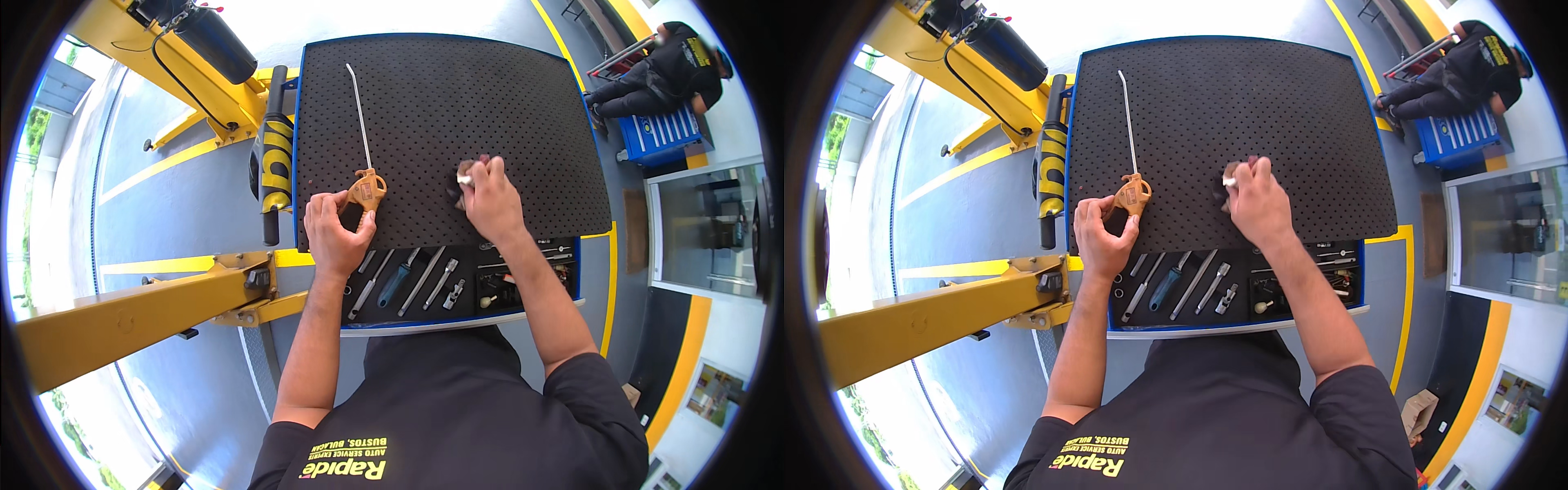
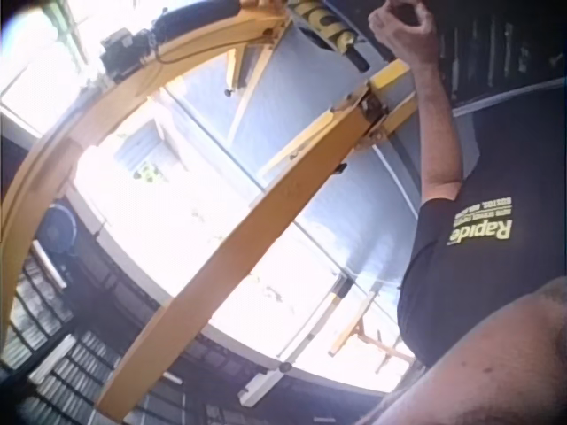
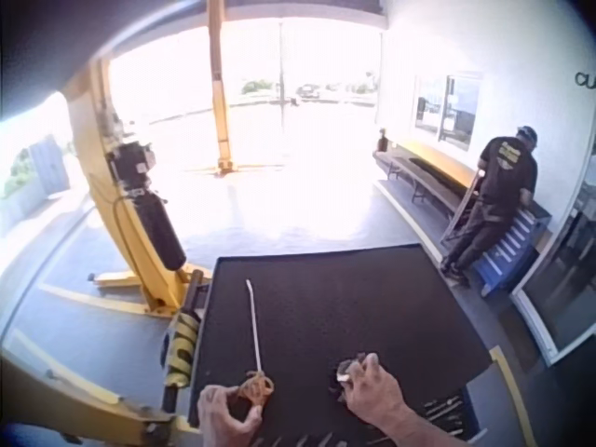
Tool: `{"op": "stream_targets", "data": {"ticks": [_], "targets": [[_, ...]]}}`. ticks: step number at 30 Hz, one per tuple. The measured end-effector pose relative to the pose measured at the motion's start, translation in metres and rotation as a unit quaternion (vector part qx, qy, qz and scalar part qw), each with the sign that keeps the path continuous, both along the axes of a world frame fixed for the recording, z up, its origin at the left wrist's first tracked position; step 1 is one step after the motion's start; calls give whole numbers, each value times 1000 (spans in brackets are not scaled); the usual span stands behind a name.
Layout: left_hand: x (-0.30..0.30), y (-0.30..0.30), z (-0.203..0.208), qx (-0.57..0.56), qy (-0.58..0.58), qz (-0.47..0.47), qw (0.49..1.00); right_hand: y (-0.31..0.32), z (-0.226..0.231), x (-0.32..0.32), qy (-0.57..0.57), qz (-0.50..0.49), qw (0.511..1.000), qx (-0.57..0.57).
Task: The person opens a tool chest drawer, wipes several hand tools with a cloth, and places them back into the drawer. The person then wipes the top surface of the tool chest and returns a grease gun to its position.
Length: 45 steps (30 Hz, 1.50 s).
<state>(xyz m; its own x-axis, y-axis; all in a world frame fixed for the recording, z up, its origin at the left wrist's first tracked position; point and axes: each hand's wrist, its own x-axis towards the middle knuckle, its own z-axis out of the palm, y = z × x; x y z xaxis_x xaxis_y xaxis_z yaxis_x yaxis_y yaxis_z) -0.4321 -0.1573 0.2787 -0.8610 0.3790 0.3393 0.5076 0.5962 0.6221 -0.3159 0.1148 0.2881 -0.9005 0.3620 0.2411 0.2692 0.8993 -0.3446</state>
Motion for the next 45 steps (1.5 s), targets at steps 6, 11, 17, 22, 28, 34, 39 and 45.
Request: {"op": "stream_targets", "data": {"ticks": [6, 11, 17, 22, 28, 34, 39, 45], "targets": [[2, 4, 1, -18, -30, -1, 999, -20, -2, 23, 54, 69, 996, 20], [1, 2, 7, -26, -20, -6, 999, 29, -14, -114, 53, 90, 989, 106], [2, -1, 9, -29, -30, 1, 999, 98, -10, -279, -24, -15, 987, 155], [0, -6, 10, -12, -46, -5, 999, 106, 3, -318, -111, -97, 982, 114], [2, -12, 14, 5, -54, 12, 998, 51, 4, -212, -105, -2, 994, 36], [-2, -11, 15, -9, -46, -17, 999, -9, 7, 0, -5, 70, 997, 21], [-1, -3, 13, -14, -34, -20, 999, 15, 8, 88, -28, 28, 996, 75], [2, -7, 5, -18, 0, -30, 999, 92, 1, -42, 32, 20, 994, 98]]}}
